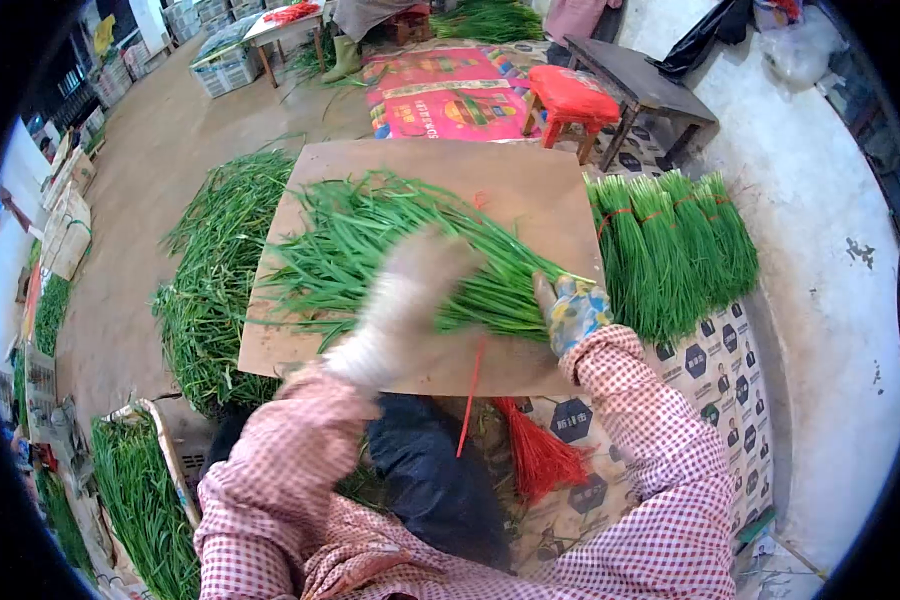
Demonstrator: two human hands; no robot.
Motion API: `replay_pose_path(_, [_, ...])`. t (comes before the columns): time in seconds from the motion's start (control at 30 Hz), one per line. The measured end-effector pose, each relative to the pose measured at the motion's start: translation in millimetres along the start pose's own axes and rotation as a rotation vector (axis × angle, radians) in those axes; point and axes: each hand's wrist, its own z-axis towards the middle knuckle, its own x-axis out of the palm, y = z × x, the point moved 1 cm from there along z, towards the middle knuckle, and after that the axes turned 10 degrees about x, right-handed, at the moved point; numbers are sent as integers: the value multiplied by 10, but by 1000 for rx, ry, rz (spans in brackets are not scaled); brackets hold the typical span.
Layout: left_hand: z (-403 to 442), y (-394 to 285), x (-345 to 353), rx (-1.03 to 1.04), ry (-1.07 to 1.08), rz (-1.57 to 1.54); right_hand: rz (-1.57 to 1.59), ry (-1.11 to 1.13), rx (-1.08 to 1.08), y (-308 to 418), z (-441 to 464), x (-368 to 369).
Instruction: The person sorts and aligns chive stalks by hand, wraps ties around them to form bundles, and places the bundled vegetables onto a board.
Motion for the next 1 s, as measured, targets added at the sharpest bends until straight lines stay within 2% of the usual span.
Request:
replay_pose_path(0.07, [143, -180, 526, 274, 503, 256, 42, 24, -76, -2, 84, 99])
replay_pose_path(0.1, [215, -171, 643, 271, 507, 257, 94, 122, -92, -12, 71, -95])
replay_pose_path(0.17, [302, -27, 774, 57, 866, 441, 133, 75, -110, -32, 101, -19])
replay_pose_path(0.27, [167, 177, 839, -58, 780, 362, 165, -40, -155, -71, 193, 54])
replay_pose_path(0.33, [126, 228, 901, -75, 748, 377, 169, 34, -147, -101, 171, -61])
replay_pose_path(0.4, [149, 217, 902, -92, 811, 363, 145, 68, -178, -117, 240, -145])
replay_pose_path(0.47, [180, 209, 903, -113, 820, 363, -26, 269, -198, -203, 202, -399])
replay_pose_path(0.5, [180, 201, 908, -122, 830, 368, -164, 233, -202, -171, 108, -607])
replay_pose_path(0.53, [174, 196, 915, -134, 838, 369, -173, 233, -205, -141, 117, -605])
replay_pose_path(0.6, [147, 191, 923, -140, 831, 356, 112, -211, -156, -67, 128, -564])
replay_pose_path(0.67, [144, 206, 910, -135, 803, 327, 184, -169, -166, 27, 426, -311])
replay_pose_path(0.73, [111, 242, 939, -134, 789, 305, 455, 148, -54, 59, 675, -82])
replay_pose_path(0.8, [81, 266, 926, -129, 729, 263, 556, 106, -149, 14, 613, -12])
replay_pose_path(0.87, [-9, 245, 891, -134, 666, 236, 635, 67, -375, 24, 481, 30])
replay_pose_path(0.9, [-40, 237, 892, -127, 614, 202, 568, -19, -445, 16, 409, 31])
replay_pose_path(0.93, [-87, 249, 907, -135, 604, 210, 561, -24, -457, 38, 406, 5])
replay_pose_path(1.0, [-186, 215, 890, -72, 442, 148, 322, 26, -338, 156, 339, -50])
